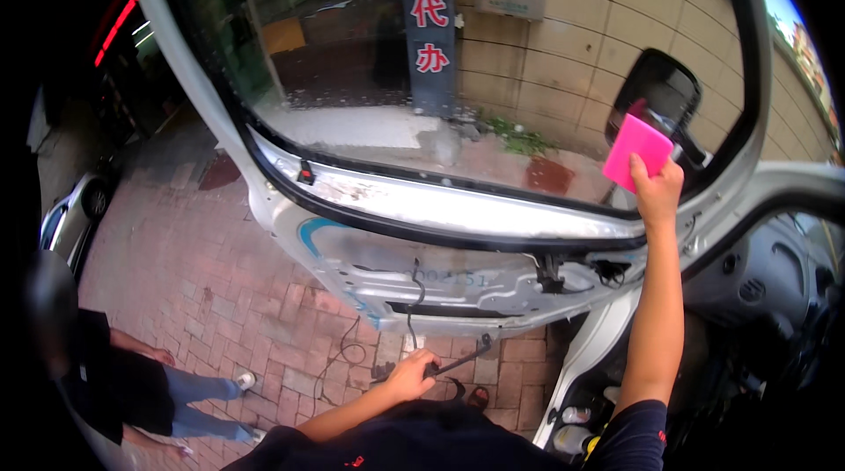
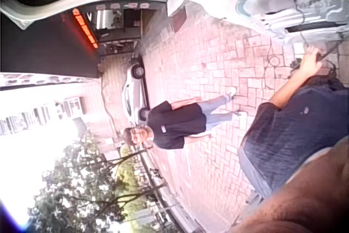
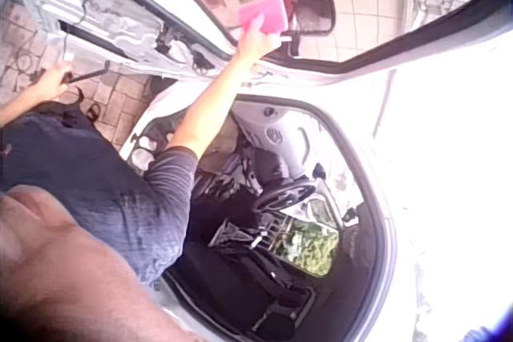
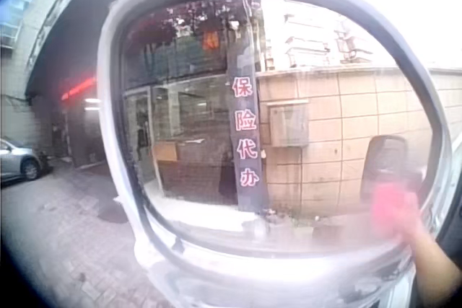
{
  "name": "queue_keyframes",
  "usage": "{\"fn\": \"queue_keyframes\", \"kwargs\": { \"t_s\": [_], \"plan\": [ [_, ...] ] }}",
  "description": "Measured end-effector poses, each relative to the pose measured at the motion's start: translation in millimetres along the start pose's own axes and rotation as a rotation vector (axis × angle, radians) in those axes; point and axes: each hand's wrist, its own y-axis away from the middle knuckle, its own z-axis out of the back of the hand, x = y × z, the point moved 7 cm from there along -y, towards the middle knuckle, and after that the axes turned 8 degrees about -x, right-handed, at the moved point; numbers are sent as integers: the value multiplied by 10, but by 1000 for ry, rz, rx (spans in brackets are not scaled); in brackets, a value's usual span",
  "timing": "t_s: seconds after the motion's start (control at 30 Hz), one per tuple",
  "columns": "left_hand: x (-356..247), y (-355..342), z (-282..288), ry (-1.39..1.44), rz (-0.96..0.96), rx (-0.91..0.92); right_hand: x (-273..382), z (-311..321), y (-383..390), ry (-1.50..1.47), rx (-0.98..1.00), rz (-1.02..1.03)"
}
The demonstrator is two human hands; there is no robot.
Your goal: The person applies a black tint film to a car window, smoothing it with a squeegee and trimming the edges with a knife. They then move to a white van, spray the window with liquid, and wipe it with a pink cloth.
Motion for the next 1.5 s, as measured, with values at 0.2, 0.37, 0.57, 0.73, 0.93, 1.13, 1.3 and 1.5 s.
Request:
{"fn": "queue_keyframes", "kwargs": {
  "t_s": [0.2, 0.37, 0.57, 0.73, 0.93, 1.13, 1.3, 1.5],
  "plan": [
    [76, 68, 216, 34, -30, -36, 1122, -891, 205, -57, -110, 145],
    [148, 178, 305, 77, -60, -3, 2491, -2075, 202, -181, -138, 193],
    [321, 228, 409, 96, -85, 0, 3807, -3451, 258, -79, -193, 236],
    [271, 26, 444, 94, -143, 31, 3890, -3700, 129, -230, -75, 198],
    [336, -40, 587, 86, -80, -12, 2464, -1895, 207, -286, 323, 289],
    [293, -264, 391, 122, -85, 152, 468, -394, 274, 88, 30, -11],
    [324, -313, 161, 104, -108, 170, 1565, -1485, 604, 123, -50, 288],
    [263, -314, 201, 117, -115, 214, 2974, -2999, 470, -131, -168, 189]
  ]
}}
